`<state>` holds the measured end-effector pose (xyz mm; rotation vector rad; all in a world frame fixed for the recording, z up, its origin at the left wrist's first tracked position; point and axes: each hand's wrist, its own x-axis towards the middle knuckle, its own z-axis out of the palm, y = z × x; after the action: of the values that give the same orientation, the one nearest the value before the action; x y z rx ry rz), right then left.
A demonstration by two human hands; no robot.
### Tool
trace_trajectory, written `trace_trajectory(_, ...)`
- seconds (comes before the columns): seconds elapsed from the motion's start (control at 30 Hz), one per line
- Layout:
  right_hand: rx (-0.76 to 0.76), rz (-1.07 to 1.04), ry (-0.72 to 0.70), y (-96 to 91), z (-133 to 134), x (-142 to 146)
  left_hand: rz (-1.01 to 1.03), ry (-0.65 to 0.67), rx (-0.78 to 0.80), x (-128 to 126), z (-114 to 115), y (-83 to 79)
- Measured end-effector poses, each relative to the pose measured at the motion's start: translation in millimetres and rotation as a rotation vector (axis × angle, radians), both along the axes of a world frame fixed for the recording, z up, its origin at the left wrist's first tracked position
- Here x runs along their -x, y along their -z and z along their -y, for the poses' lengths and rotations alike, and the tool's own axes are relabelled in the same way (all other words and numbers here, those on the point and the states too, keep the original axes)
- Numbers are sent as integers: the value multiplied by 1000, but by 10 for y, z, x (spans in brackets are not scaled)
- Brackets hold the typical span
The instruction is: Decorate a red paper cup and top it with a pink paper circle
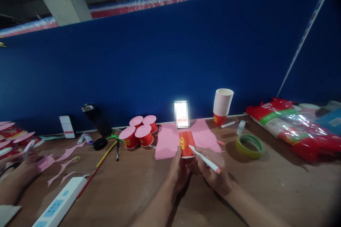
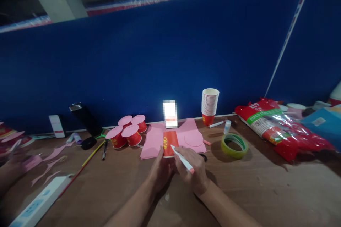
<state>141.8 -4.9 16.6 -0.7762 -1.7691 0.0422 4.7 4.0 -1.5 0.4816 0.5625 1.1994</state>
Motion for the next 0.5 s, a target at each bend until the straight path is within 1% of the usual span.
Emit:
trace_trajectory(0.2,15,14,9,15,-10,-1,-13,19,-16,-5,6,-17)
trace_trajectory(0.3,26,10,7,36,-16,-9,-19,10,-34,-4,4,-13)
trace_trajectory(0.4,29,4,-3,48,-20,-10,-23,29,-41,-6,7,0)
trace_trajectory(0.5,15,-12,3,36,-16,-2,-35,10,-48,-12,8,19)
